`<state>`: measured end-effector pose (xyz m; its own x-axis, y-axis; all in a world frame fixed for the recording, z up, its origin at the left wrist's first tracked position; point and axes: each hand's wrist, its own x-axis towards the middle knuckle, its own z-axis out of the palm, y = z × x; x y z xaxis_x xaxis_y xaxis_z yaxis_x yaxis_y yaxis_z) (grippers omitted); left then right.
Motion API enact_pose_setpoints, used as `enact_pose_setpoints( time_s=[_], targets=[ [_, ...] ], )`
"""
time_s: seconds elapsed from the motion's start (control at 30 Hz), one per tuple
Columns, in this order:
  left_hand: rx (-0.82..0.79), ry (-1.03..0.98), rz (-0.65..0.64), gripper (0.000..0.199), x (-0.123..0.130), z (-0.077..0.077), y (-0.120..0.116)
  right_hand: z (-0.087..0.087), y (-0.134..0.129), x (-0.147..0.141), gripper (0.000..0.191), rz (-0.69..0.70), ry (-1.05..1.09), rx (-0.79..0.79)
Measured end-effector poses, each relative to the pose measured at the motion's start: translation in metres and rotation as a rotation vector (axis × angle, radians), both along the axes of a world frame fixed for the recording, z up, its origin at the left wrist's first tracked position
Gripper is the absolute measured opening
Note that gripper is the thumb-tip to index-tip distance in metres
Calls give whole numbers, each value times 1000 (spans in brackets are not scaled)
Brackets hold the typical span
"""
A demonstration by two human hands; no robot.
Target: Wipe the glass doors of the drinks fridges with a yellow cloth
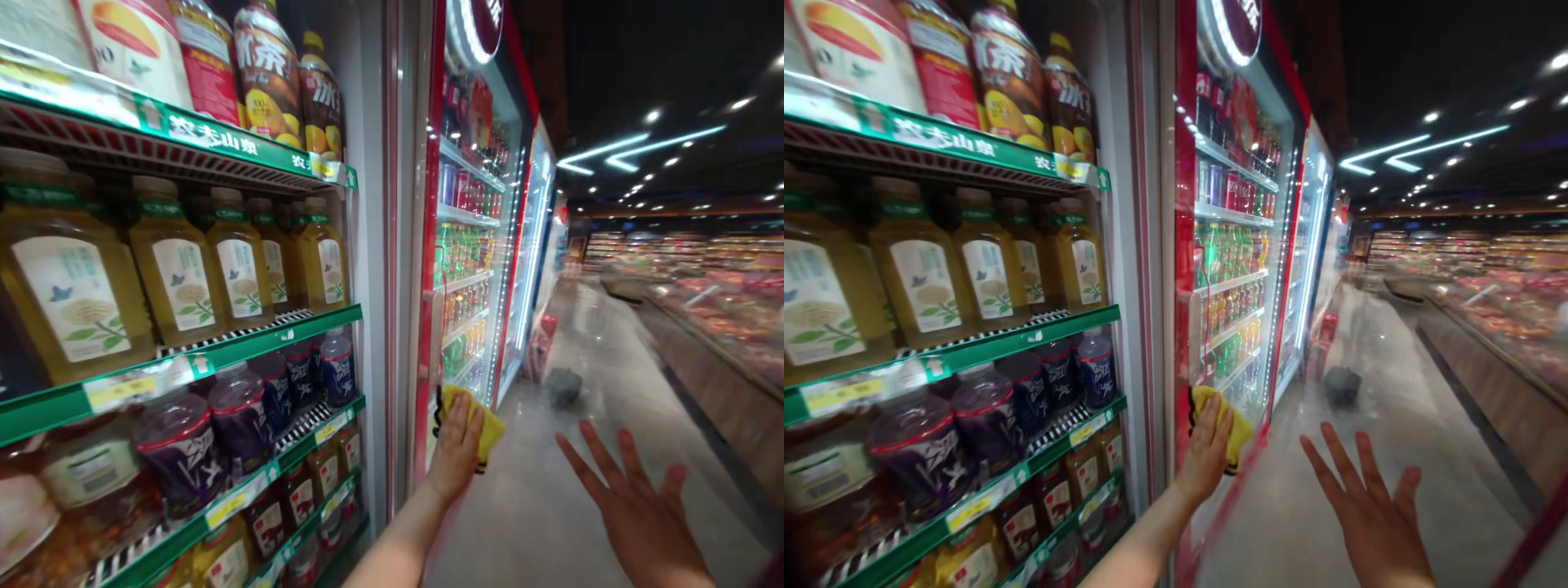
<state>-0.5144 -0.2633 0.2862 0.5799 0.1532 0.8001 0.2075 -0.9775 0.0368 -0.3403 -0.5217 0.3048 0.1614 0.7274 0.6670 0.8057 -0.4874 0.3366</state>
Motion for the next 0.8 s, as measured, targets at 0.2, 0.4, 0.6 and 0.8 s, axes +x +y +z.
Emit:
enact_pose_setpoints(
  time_s=[0.2,0.4,0.6,0.8],
  targets=[
    [61,-21,32,88,-7,32,22,10,-9,17,82,32,-36,-65],
    [-94,-68,196,115,-7,-30,9,20,-8,19,77,60,-50,-85],
    [-137,-112,226,110,-8,-7,21,16,-11,38,89,172,-6,-77],
    [-284,-156,261,110,40,-15,-41,19,-23,53,77,288,1,-107]
  ],
)
